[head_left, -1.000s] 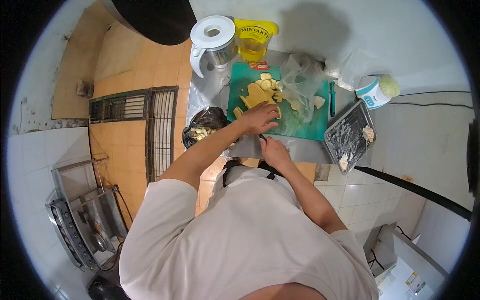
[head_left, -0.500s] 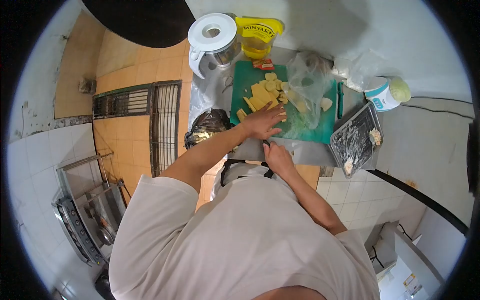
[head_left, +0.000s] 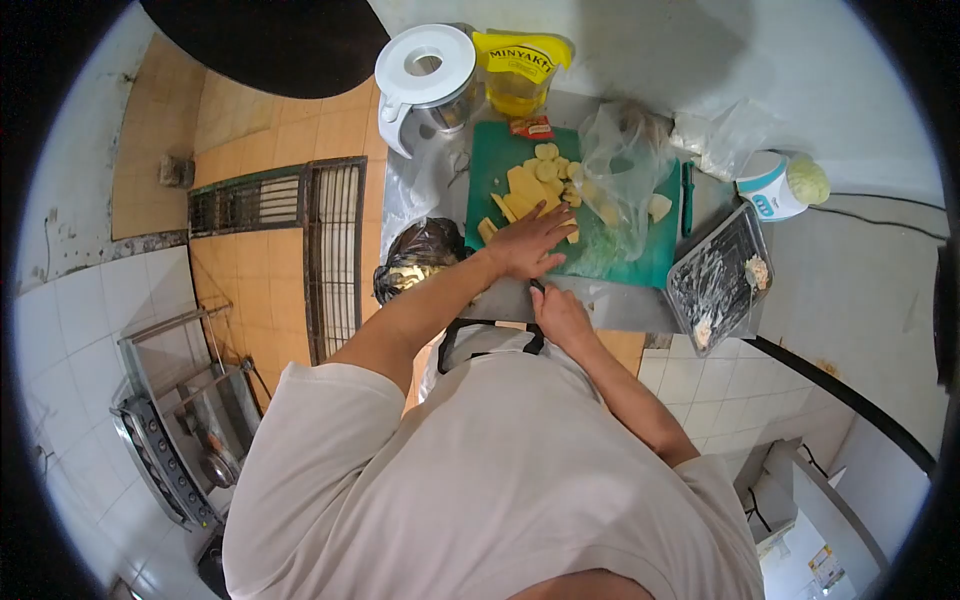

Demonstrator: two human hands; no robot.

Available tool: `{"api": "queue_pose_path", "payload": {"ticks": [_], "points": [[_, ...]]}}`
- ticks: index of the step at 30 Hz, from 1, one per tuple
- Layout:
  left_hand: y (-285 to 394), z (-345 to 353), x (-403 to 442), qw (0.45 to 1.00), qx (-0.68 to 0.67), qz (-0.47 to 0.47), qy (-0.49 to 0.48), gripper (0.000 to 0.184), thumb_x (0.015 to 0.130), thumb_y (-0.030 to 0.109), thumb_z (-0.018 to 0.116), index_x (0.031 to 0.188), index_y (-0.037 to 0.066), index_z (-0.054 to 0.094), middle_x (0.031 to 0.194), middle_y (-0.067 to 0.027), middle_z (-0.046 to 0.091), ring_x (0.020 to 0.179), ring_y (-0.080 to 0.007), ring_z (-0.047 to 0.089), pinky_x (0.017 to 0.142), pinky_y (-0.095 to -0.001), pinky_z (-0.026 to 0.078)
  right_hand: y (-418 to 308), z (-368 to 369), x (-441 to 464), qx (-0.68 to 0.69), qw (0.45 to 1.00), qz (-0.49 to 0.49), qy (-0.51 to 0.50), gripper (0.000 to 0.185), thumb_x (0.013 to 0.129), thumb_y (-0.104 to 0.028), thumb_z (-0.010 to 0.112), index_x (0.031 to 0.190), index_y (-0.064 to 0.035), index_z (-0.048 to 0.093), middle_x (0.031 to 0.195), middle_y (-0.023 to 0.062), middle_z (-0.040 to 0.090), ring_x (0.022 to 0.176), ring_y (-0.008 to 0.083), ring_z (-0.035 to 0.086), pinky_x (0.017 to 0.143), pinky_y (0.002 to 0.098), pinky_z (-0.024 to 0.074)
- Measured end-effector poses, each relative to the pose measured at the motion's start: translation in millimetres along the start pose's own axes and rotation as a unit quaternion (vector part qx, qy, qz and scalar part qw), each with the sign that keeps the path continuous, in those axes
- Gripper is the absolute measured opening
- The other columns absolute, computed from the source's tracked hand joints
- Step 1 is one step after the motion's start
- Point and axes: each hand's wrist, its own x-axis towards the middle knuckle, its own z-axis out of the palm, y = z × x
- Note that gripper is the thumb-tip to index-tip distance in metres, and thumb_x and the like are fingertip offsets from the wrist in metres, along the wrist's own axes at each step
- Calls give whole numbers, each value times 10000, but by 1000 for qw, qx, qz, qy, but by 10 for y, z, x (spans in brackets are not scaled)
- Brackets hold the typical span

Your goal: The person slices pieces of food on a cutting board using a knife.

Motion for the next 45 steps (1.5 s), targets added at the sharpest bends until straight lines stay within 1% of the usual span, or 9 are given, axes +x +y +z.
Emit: {"api": "queue_pose_path", "payload": {"ticks": [12, 18, 24, 27, 33, 36, 39, 42, 45], "points": [[77, 24, -9, 999, 30, 29, -20, 629, 972, 376, 513, 1470, 2, 425, 1596, -202, 334, 1540, -353, 197, 1247, -578, 149, 185, 317, 24, 2, 999, 14, 43, 459, 1035, -393, 495, 1006, 47, 626, 822, 341, 665, 793, 521, 670, 718, 599, 540], [12, 91, -1, 999, 35, 33, -17, 605, 964, 357, 517, 1456, 11, 446, 1588, -196, 346, 1539, -350, 200, 1247, -581, 146, 171, 282, 24, 8, 999, -3, 43, 472, 1038, -402, 483, 983, 42, 631, 841, 345, 668, 810, 523, 668, 744, 592, 539], [-54, 18, -30, 998, -27, 48, -11, 562, 930, 269, 553, 1433, 32, 467, 1587, -186, 351, 1538, -358, 201, 1238, -606, 146, -26, 118, 11, -24, 999, 17, 26, 474, 1035, -396, 488, 933, 38, 650, 870, 334, 678, 840, 523, 667, 785, 600, 529], [-82, -19, -39, 998, -49, 45, -12, 563, 917, 221, 565, 1442, 44, 459, 1588, -175, 354, 1539, -357, 203, 1237, -609, 148, -118, 16, 3, -23, 1000, 13, 6, 491, 1049, -402, 463, 977, 58, 619, 857, 343, 662, 818, 538, 652, 761, 608, 523], [-159, -20, -53, 995, -82, 52, -1, 557, 903, 147, 548, 1448, 74, 460, 1603, -146, 345, 1536, -354, 215, 1234, -617, 150, -339, -146, -1, -30, 997, 60, -26, 484, 1044, -382, 471, 967, 48, 679, 993, 317, 687, 930, 508, 667, 843, 578, 528], [-213, 2, -54, 995, -72, 62, 31, 504, 918, 182, 560, 1407, 71, 504, 1566, -144, 405, 1509, -350, 279, 1232, -597, 185, -382, -169, 3, -38, 999, 34, -14, 522, 1061, -413, 427, 963, 58, 629, 915, 327, 675, 858, 523, 662, 811, 586, 526], [-235, 17, -40, 992, -97, 64, 41, 498, 917, 172, 555, 1403, 75, 507, 1562, -137, 414, 1505, -348, 291, 1225, -601, 194, -367, -147, 11, -53, 998, 26, 4, 525, 1061, -413, 427, 958, 58, 634, 925, 325, 678, 875, 519, 666, 818, 580, 530], [-253, 1, -45, 991, -105, 69, 39, 490, 919, 165, 547, 1400, 79, 510, 1559, -139, 418, 1504, -345, 294, 1219, -608, 197, -491, -223, 19, -38, 995, 80, -35, 478, 1043, -384, 474, 1015, 50, 675, 1066, 307, 685, 970, 504, 669, 873, 563, 533], [-261, -9, -69, 991, -98, 83, 41, 489, 915, 163, 545, 1396, 78, 514, 1558, -139, 420, 1503, -344, 296, 1215, -613, 199, -539, -203, 0, -52, 995, 88, -20, 471, 1039, -380, 484, 1016, 46, 681, 1066, 300, 687, 979, 496, 671, 881, 557, 532]]}}
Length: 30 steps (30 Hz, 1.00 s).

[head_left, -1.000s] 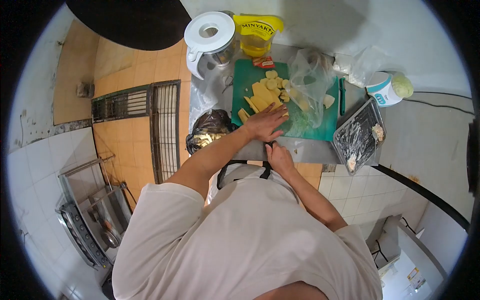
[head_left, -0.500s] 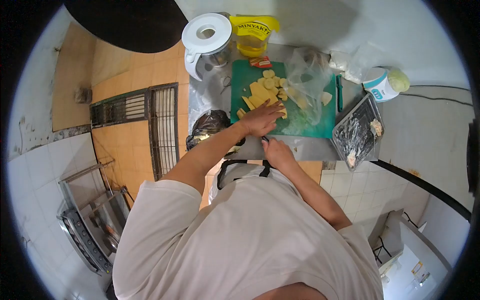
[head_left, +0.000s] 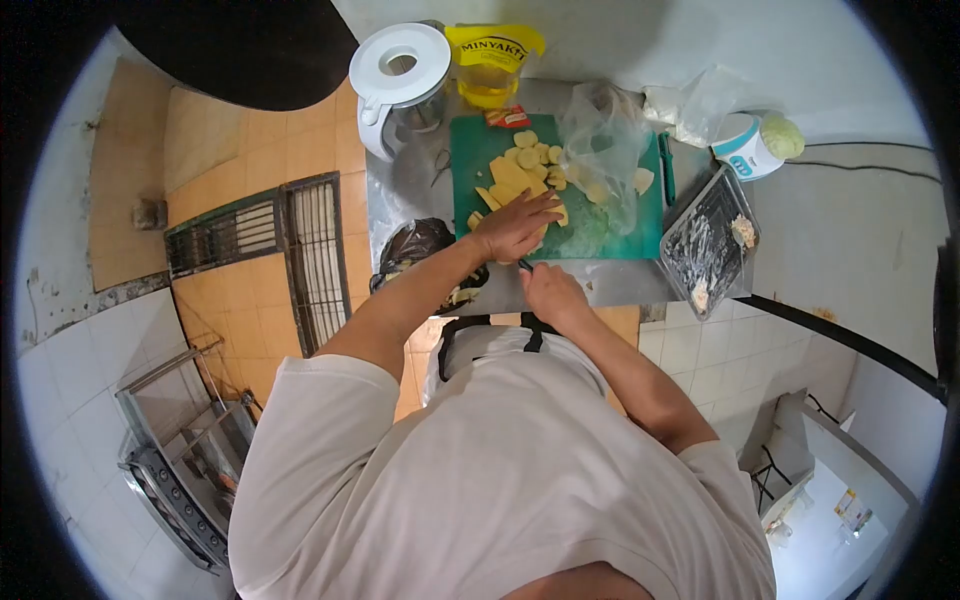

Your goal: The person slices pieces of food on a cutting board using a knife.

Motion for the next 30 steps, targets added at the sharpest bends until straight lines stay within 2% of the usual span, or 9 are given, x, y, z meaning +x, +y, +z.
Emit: {"api": "queue_pose_path", "payload": {"ticks": [3, 6, 9, 12, 15, 18, 27, 30], "points": [[-19, -7, 10, 1000, -22, -11, -7, 484, 915, 164, 543, 1391, 80, 520, 1556, -138, 422, 1505, -338, 294, 1216, -613, 201, -18, -66, -14, 2, 1000, -6, -11, 462, 1036, -381, 490, 1031, 42, 674, 1056, 295, 690, 982, 485, 675, 878, 555, 534], [9, 14, 23, 1000, 19, -4, -12, 491, 915, 162, 539, 1400, 85, 522, 1558, -137, 416, 1506, -329, 295, 1217, -612, 200, 86, 33, 9, 8, 999, -34, 10, 493, 1058, -396, 442, 1003, 59, 622, 940, 334, 678, 907, 512, 672, 822, 574, 536], [87, 8, 52, 996, 55, -24, -59, 494, 932, 187, 522, 1417, 92, 515, 1563, -126, 412, 1517, -314, 277, 1231, -602, 167, 225, 160, 54, 14, 999, -37, 23, 480, 1058, -394, 446, 1037, 59, 604, 917, 336, 677, 871, 513, 674, 787, 573, 544], [106, 47, 45, 992, 110, -7, -69, 538, 929, 216, 532, 1457, 127, 481, 1595, -113, 370, 1541, -313, 217, 1228, -641, 129, 308, 231, 53, -1, 998, -46, 30, 471, 1056, -393, 453, 1046, 58, 591, 874, 329, 679, 822, 513, 678, 743, 571, 552], [155, 42, 111, 977, 171, -23, -122, 538, 944, 250, 522, 1469, 137, 479, 1619, -91, 336, 1557, -291, 168, 1223, -670, 81, 386, 298, 89, 17, 998, -46, 46, 433, 1031, -383, 508, 1027, 35, 620, 909, 307, 693, 854, 494, 694, 766, 580, 556], [193, 26, 119, 974, 174, -31, -139, 542, 949, 265, 524, 1475, 144, 477, 1635, -76, 308, 1564, -279, 140, 1218, -686, 61, 451, 375, 131, 15, 997, -54, 45, 427, 1028, -378, 517, 1028, 40, 607, 826, 298, 692, 809, 497, 695, 728, 582, 562], [291, 19, 191, 955, 219, -61, -192, 576, 948, 295, 526, 1495, 134, 448, 1637, -70, 306, 1560, -272, 158, 1212, -698, 70, 629, 544, 231, 26, 991, -100, 81, 426, 1020, -380, 538, 969, 40, 590, 743, 286, 681, 752, 478, 700, 667, 561, 572], [281, 72, 174, 955, 246, -39, -160, 573, 937, 317, 533, 1473, 124, 472, 1621, -68, 334, 1556, -254, 172, 1212, -688, 97, 711, 647, 264, 37, 989, -111, 92, 430, 1017, -383, 546, 972, 42, 592, 713, 277, 674, 726, 475, 696, 659, 565, 567]]}}
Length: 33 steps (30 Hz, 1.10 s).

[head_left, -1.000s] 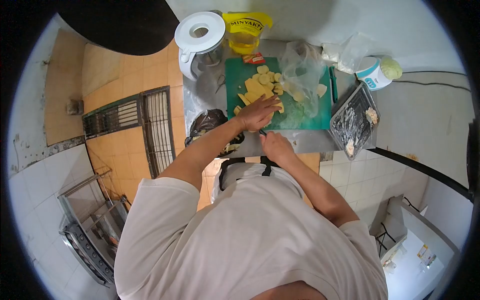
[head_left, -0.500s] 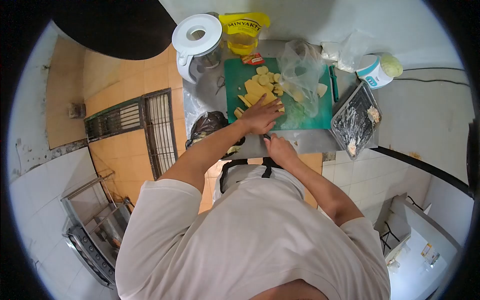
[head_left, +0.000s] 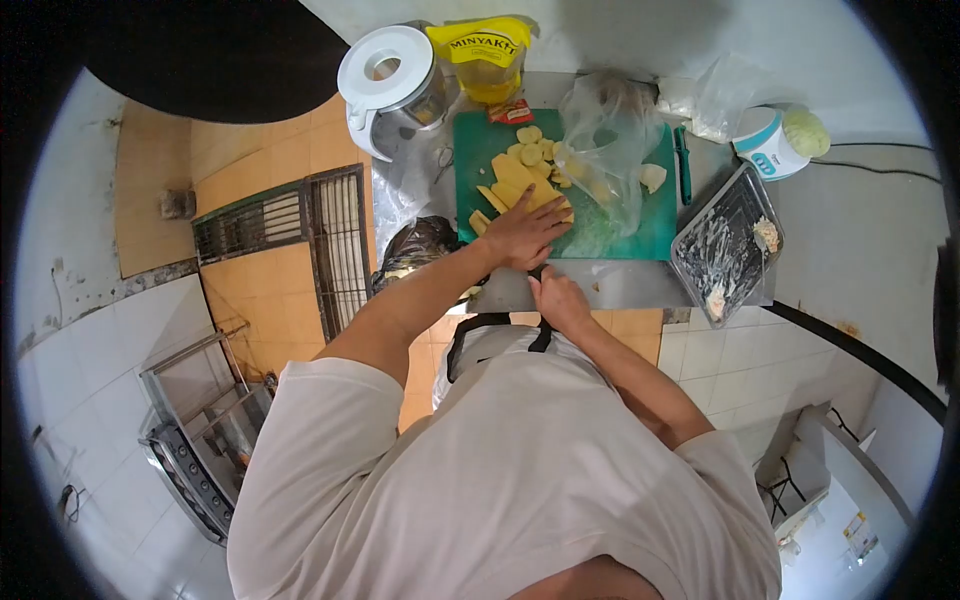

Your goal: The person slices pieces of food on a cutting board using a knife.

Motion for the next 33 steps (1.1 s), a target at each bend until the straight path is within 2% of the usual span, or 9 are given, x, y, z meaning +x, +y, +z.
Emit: {"api": "queue_pose_path", "payload": {"ticks": [6, 9, 12, 15, 18, 21, 27, 30, 33], "points": [[28, 0, 6, 1000, 2, -4, 1, 588, 944, 322, 537, 1489, 120, 446, 1624, -73, 328, 1553, -248, 182, 1208, -689, 103, 98, 178, 18, 43, 999, -8, 14, 413, 1024, -358, 533, 990, 50, 582, 728, 298, 660, 710, 511, 666, 648, 582, 541], [-8, 16, -21, 999, -5, 9, 33, 567, 957, 313, 526, 1485, 126, 436, 1593, -86, 373, 1531, -270, 250, 1201, -685, 142, 47, 116, -9, 54, 999, 0, 3, 420, 1031, -363, 515, 1000, 50, 586, 752, 309, 660, 738, 527, 656, 686, 593, 531], [-53, 43, -78, 995, -30, 19, 96, 487, 951, 253, 563, 1414, 110, 504, 1523, -94, 454, 1500, -284, 316, 1208, -640, 196, -84, 18, -9, 57, 998, 20, 3, 435, 1035, -380, 500, 1023, 45, 590, 790, 336, 656, 809, 534, 650, 744, 611, 516], [-103, 36, -189, 991, -12, -13, 133, 402, 941, 191, 595, 1331, 95, 571, 1460, -94, 514, 1460, -290, 381, 1215, -562, 253, -183, -39, 96, 79, 997, 21, 10, 452, 1033, -392, 496, 993, 44, 605, 839, 369, 647, 866, 533, 644, 782, 616, 501], [-215, 37, -243, 986, -34, -27, 163, 355, 937, 174, 608, 1280, 84, 606, 1429, -106, 543, 1431, -295, 422, 1205, -507, 299, -234, 47, 282, 89, 995, 38, 14, 485, 1023, -404, 511, 960, 64, 621, 893, 364, 653, 875, 525, 643, 793, 594, 496], [-323, 12, -233, 984, -50, -22, 172, 356, 946, 183, 610, 1287, 82, 599, 1412, -127, 555, 1410, -307, 444, 1201, -495, 312, -232, 47, 387, 138, 989, 48, -10, 505, 1017, -415, 521, 946, 73, 631, 919, 333, 666, 882, 504, 644, 808, 551, 489], [-555, -149, -173, 944, -75, -61, 315, 308, 963, 180, 612, 1251, 71, 610, 1325, -158, 589, 1364, -343, 477, 1161, -504, 359, -121, 69, 293, 218, 974, 47, -40, 471, 1030, -402, 499, 986, 48, 632, 933, 288, 675, 923, 478, 634, 815, 500, 479], [-657, -244, -152, 943, -83, -29, 320, 310, 974, 208, 603, 1246, 60, 605, 1304, -157, 590, 1351, -352, 484, 1144, -505, 376, -146, 143, 264, 159, 986, 40, -10, 461, 1040, -401, 472, 1038, 34, 625, 963, 291, 674, 947, 490, 626, 841, 522, 476], [-719, -260, -94, 944, -87, -12, 319, 325, 955, 201, 609, 1238, 41, 602, 1279, -150, 583, 1341, -340, 485, 1140, -466, 372, -212, 107, 220, 113, 992, 54, -5, 465, 1043, -414, 455, 1075, 23, 611, 994, 308, 669, 969, 506, 615, 870, 552, 468]]}}
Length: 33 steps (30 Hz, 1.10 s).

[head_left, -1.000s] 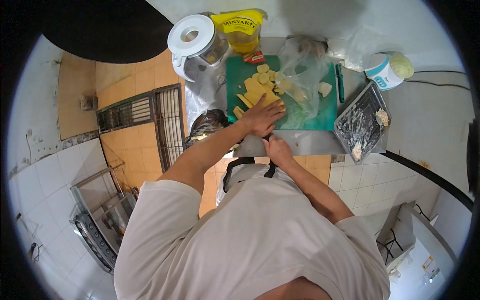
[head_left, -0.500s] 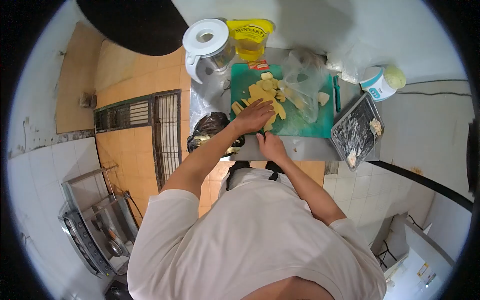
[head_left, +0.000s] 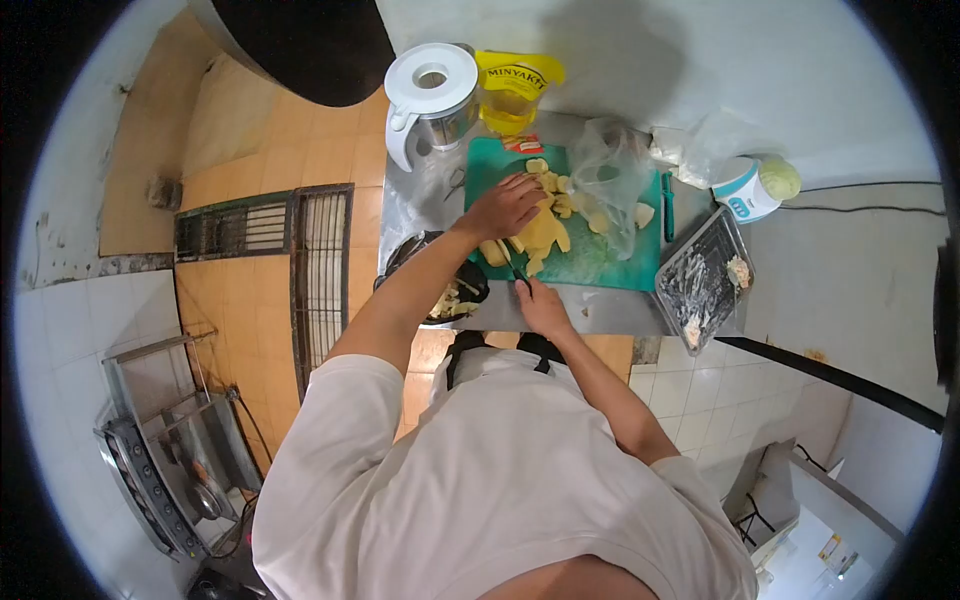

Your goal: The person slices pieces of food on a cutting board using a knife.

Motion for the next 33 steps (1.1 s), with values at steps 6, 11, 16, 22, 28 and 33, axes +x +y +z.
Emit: {"api": "queue_pose_path", "payload": {"ticks": [6, 11, 16, 22, 28, 33], "points": [[-162, 241, -80, 1000, -18, -11, -18, 370, 960, 223, 618, 1271, 26, 580, 1351, -183, 543, 1341, -383, 465, 1150, -462, 359, -80, -107, -56, -30, 999, 18, -21, 530, 1046, -442, 430, 1109, 56, 602, 996, 361, 657, 986, 536, 615, 902, 597, 474], [-244, 341, -161, 986, -121, -116, -17, 391, 943, 148, 624, 1308, 31, 545, 1420, -196, 471, 1409, -383, 393, 1186, -469, 330, -287, -279, -76, -45, 999, 22, -17, 541, 1043, -433, 437, 1025, 70, 635, 974, 361, 658, 944, 538, 627, 880, 598, 484], [-361, 375, -160, 985, -147, -88, -9, 437, 927, 163, 645, 1332, 46, 533, 1425, -196, 469, 1411, -386, 386, 1166, -479, 337, -458, -416, -69, -48, 998, 39, -21, 534, 1039, -421, 449, 974, 69, 652, 937, 358, 662, 937, 524, 640, 873, 590, 493], [-222, 213, -113, 993, -91, -54, -45, 498, 924, 219, 658, 1376, 62, 522, 1459, -191, 467, 1422, -369, 386, 1190, -504, 299, -258, -215, -49, -35, 998, 42, -7, 504, 1045, -408, 448, 979, 51, 646, 918, 353, 660, 948, 541, 619, 864, 607, 472], [-179, 229, -33, 992, -66, -54, -98, 500, 974, 287, 590, 1414, 69, 495, 1496, -191, 437, 1457, -352, 352, 1234, -528, 213, -5, -85, 39, -31, 999, -10, 38, 467, 1035, -400, 472, 967, 25, 653, 815, 328, 668, 804, 532, 651, 759, 603, 517], [-142, 218, 17, 991, -54, -47, -111, 548, 975, 289, 577, 1457, 64, 447, 1548, -202, 371, 1499, -364, 280, 1243, -550, 161, 1, -86, 56, -58, 998, 19, 33, 467, 1040, -401, 479, 1028, 37, 642, 785, 304, 674, 747, 550, 639, 704, 594, 524]]}}
